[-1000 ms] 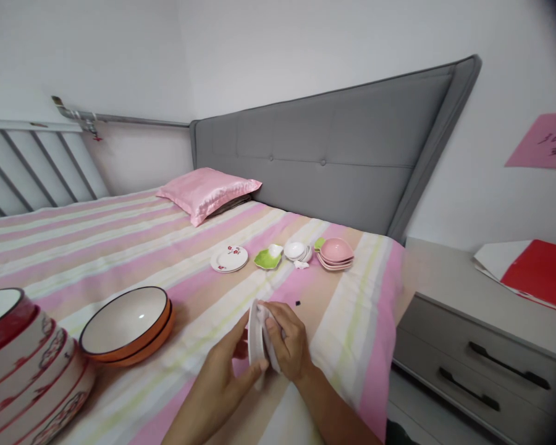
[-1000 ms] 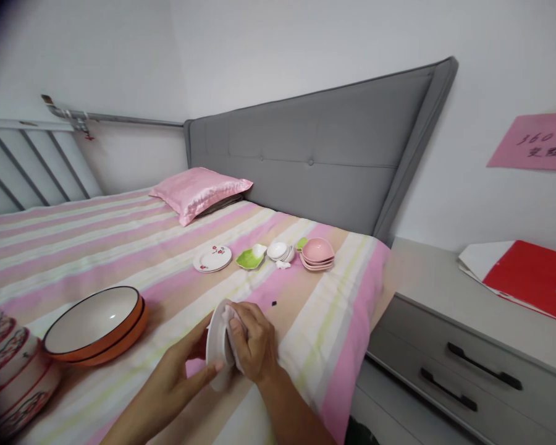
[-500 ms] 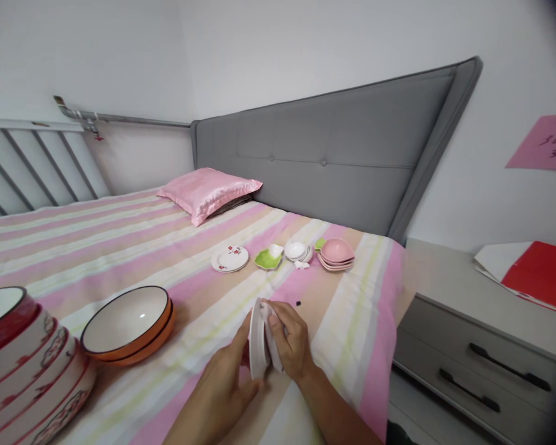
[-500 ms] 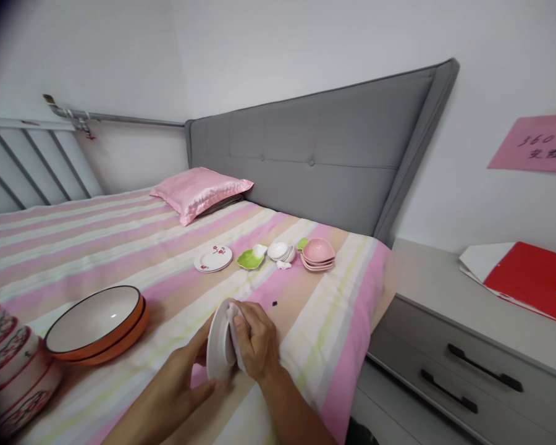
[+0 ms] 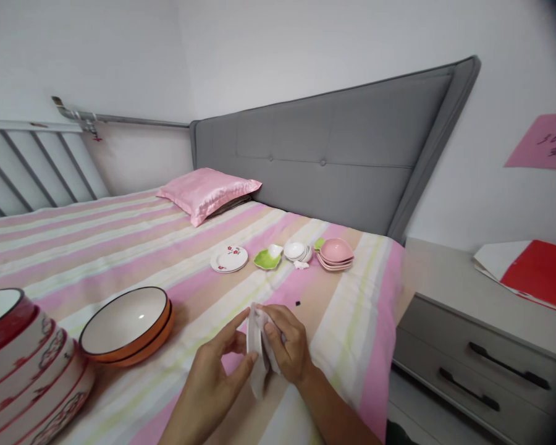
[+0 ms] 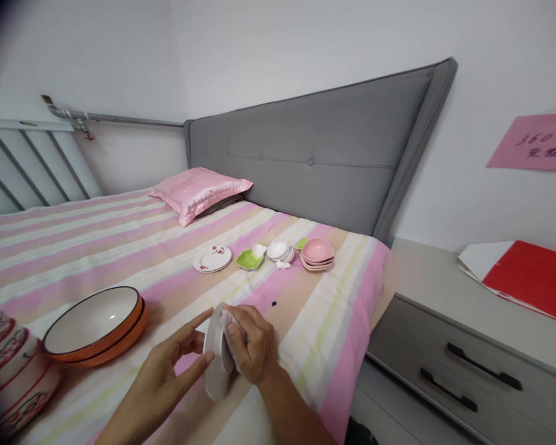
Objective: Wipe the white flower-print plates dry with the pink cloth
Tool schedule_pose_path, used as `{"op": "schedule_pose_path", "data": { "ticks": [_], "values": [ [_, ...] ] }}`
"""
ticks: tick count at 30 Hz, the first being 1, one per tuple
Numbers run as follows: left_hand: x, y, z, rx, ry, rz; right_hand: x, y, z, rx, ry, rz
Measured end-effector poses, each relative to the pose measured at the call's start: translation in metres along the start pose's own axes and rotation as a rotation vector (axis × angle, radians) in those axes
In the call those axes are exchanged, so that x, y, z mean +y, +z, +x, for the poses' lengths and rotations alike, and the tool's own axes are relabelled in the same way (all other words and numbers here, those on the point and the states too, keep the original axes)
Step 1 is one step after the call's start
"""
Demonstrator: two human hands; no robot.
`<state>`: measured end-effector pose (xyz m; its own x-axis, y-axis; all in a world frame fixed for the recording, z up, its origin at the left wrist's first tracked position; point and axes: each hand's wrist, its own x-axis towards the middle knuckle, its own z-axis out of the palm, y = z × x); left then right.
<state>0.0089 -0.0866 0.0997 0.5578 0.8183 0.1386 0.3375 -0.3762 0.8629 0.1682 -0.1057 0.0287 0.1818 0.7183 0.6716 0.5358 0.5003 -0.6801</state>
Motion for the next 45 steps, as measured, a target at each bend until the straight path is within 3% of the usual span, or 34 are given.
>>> {"op": "schedule_pose_path", "data": {
  "ticks": [16,20,26,33,40,45],
  "values": [
    [-0.001,-0.003,-0.002,-0.131,0.007,0.064,0.002,0.003,-0.001,0.018,0.046,0.016],
    [-0.001,-0.001,-0.001,-0.111,0.009,-0.024,0.002,0.003,0.0,0.035,0.046,0.02],
    [0.001,0.005,0.001,-0.045,-0.108,-0.196,0.002,0.002,-0.001,0.045,0.007,0.004],
    [-0.019,0.009,0.007,0.06,-0.176,-0.358,0.002,0.001,-0.003,0.002,-0.049,-0.017],
    [0.001,-0.002,-0.002,-0.118,-0.118,-0.043,0.001,0.001,-0.001,-0.01,-0.015,-0.013],
    [-0.003,0.0,-0.01,-0.216,-0.059,0.093,-0.001,0.001,0.0,0.008,-0.001,-0.024]
  ]
}}
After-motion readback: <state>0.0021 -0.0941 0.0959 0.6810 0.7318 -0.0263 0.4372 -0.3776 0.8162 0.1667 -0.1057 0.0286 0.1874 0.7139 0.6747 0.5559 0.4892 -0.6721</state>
